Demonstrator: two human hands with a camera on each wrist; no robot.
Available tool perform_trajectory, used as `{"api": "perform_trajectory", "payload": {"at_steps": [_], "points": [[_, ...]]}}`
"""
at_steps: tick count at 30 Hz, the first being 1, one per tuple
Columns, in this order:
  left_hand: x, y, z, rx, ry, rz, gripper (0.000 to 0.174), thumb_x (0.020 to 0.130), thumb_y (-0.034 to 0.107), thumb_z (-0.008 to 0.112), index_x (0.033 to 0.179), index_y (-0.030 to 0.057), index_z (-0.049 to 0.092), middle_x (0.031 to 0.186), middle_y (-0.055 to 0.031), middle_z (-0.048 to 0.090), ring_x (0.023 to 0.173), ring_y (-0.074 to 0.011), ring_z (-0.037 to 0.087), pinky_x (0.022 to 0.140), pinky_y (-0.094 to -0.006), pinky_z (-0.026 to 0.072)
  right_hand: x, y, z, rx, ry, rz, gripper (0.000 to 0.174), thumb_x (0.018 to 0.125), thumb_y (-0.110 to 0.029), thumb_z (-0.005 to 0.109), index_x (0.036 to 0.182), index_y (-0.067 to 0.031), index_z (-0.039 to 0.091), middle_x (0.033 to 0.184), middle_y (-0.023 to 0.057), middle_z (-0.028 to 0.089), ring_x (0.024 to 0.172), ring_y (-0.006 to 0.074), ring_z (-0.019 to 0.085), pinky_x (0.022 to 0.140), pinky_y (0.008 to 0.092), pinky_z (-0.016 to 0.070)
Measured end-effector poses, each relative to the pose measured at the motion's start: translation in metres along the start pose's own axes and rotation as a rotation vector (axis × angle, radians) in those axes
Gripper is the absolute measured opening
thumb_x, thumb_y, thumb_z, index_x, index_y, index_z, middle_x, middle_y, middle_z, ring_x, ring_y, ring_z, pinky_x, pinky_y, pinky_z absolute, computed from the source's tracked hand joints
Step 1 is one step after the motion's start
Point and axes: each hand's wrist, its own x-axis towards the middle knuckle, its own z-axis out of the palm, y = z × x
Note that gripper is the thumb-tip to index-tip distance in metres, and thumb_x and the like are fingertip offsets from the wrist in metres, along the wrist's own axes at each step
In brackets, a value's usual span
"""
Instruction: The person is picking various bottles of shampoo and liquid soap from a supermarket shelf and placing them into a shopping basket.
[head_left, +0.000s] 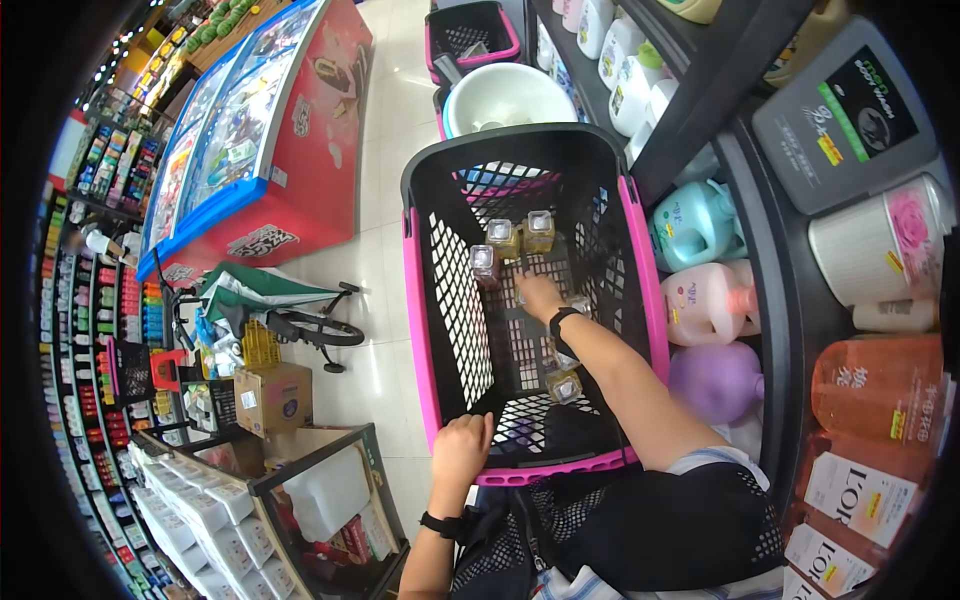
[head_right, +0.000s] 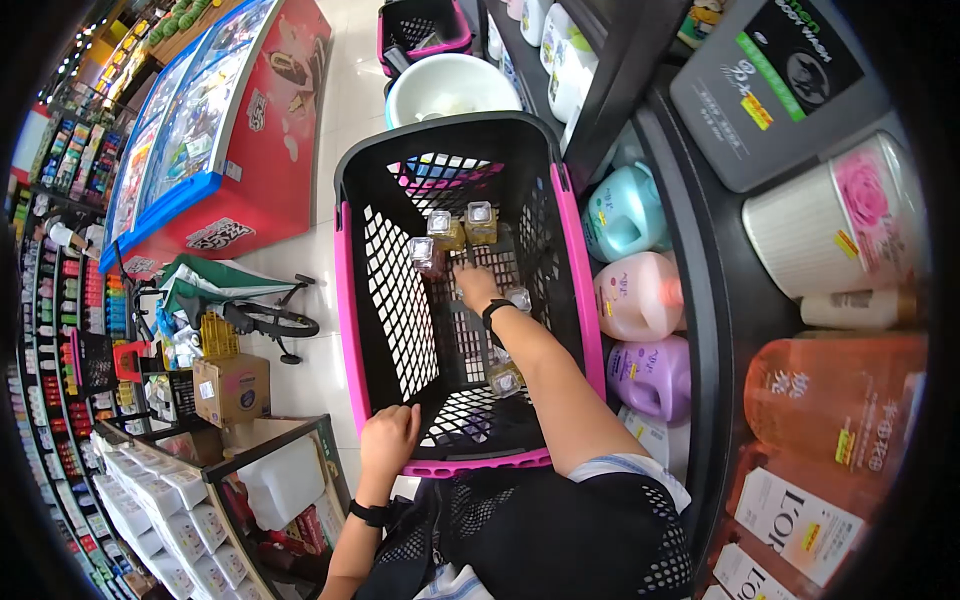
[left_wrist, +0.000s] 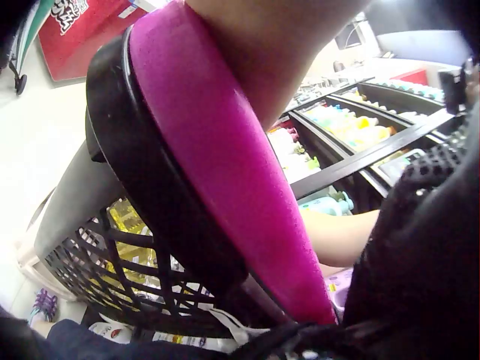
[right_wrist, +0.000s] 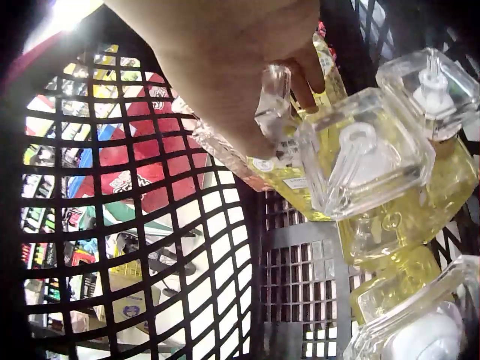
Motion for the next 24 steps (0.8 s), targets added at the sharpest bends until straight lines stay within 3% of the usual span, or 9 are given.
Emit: {"api": "perform_trajectory", "payload": {"at_steps": [3,8,11,14,18,19,20,22,24], "points": [[0.0,0.001,-0.001,0.007,-0.019,-0.022,0.033,0.091,0.021,0.06,0.062,0.0068,0.052,0.06,-0.0096,0.054,0.056,-0.0275,0.058,0.051,-0.0387,0.0473,0.004,0.001,0.01,-0.051,0.091,0.004,0.047,0.071,-0.003,0.069,0.115,-0.001,0.053,0.11,0.0198,0.059,0.098,0.0391,0.06,0.086,0.0439,0.0507],[0.001,0.0,-0.001,-0.008,0.008,-0.007,0.033,0.092,0.021,0.06,0.063,0.0064,0.053,0.06,-0.0097,0.055,0.056,-0.0276,0.058,0.052,-0.0387,0.0475,0.001,-0.003,-0.001,-0.03,0.059,0.011,0.041,0.071,-0.002,0.067,0.11,-0.0001,0.054,0.107,0.021,0.061,0.101,0.0393,0.059,0.085,0.0435,0.0508],[-0.002,-0.002,0.0,-0.027,-0.006,0.0,0.034,0.092,0.023,0.059,0.063,0.0056,0.054,0.061,-0.0108,0.056,0.057,-0.0284,0.058,0.053,-0.0396,0.0478,-0.011,-0.011,-0.016,0.134,0.281,-0.104,0.03,0.07,0.0,0.064,0.098,0.0014,0.055,0.092,0.0242,0.063,0.088,0.0416,0.063,0.076,0.0471,0.0524],[-0.003,-0.002,0.002,-0.046,0.057,0.024,0.034,0.092,0.023,0.059,0.063,0.0052,0.054,0.061,-0.0112,0.056,0.057,-0.0292,0.058,0.053,-0.0403,0.0477,-0.023,-0.028,-0.051,0.189,0.345,-0.188,0.024,0.07,0.0,0.061,0.093,0.0012,0.054,0.085,0.0252,0.063,0.084,0.0434,0.063,0.073,0.0494,0.0511],[-0.003,-0.001,-0.007,-0.232,0.055,0.006,0.022,0.089,0.024,0.063,0.083,0.0032,0.058,0.081,-0.0132,0.062,0.077,-0.0321,0.062,0.066,-0.0425,0.0502,-0.073,-0.077,-0.133,0.234,0.358,-0.251,0.022,0.068,-0.007,0.064,0.087,-0.0012,0.054,0.085,0.0186,0.064,0.084,0.0395,0.063,0.072,0.0477,0.0498],[-0.004,-0.001,-0.012,-0.379,0.087,-0.008,0.022,0.086,0.02,0.067,0.097,0.0033,0.058,0.093,-0.014,0.062,0.087,-0.033,0.063,0.074,-0.0407,0.0507,-0.093,-0.091,-0.155,0.219,0.376,-0.245,0.022,0.068,-0.007,0.064,0.087,-0.0012,0.054,0.085,0.0186,0.064,0.084,0.0395,0.063,0.072,0.0477,0.0498],[-0.004,-0.01,-0.007,-0.525,0.115,-0.026,0.04,0.079,0.015,0.075,0.112,0.0021,0.055,0.106,-0.0161,0.061,0.099,-0.0334,0.061,0.083,-0.039,0.0497,-0.112,-0.104,-0.173,0.216,0.405,-0.302,0.023,0.067,-0.007,0.065,0.087,-0.0015,0.054,0.085,0.0176,0.064,0.084,0.0389,0.063,0.071,0.0468,0.0498],[-0.001,-0.013,-0.018,-0.73,0.25,0.015,0.065,0.07,0.011,0.082,0.125,0.0002,0.049,0.122,-0.0185,0.054,0.113,-0.0352,0.054,0.096,-0.041,0.0448,-0.164,-0.134,-0.212,0.196,0.455,-0.342,0.025,0.066,-0.007,0.066,0.087,-0.0019,0.054,0.084,0.0166,0.063,0.083,0.0383,0.063,0.071,0.0459,0.0499],[0.003,-0.001,-0.059,-0.647,0.361,0.124,0.083,0.064,0.01,0.084,0.135,0.0013,0.042,0.134,-0.0177,0.048,0.127,-0.0316,0.045,0.108,-0.0392,0.035,-0.232,-0.174,-0.241,0.13,0.523,-0.382,0.026,0.066,-0.008,0.067,0.088,-0.0023,0.055,0.085,0.0162,0.062,0.08,0.0379,0.062,0.07,0.0447,0.05]]}}
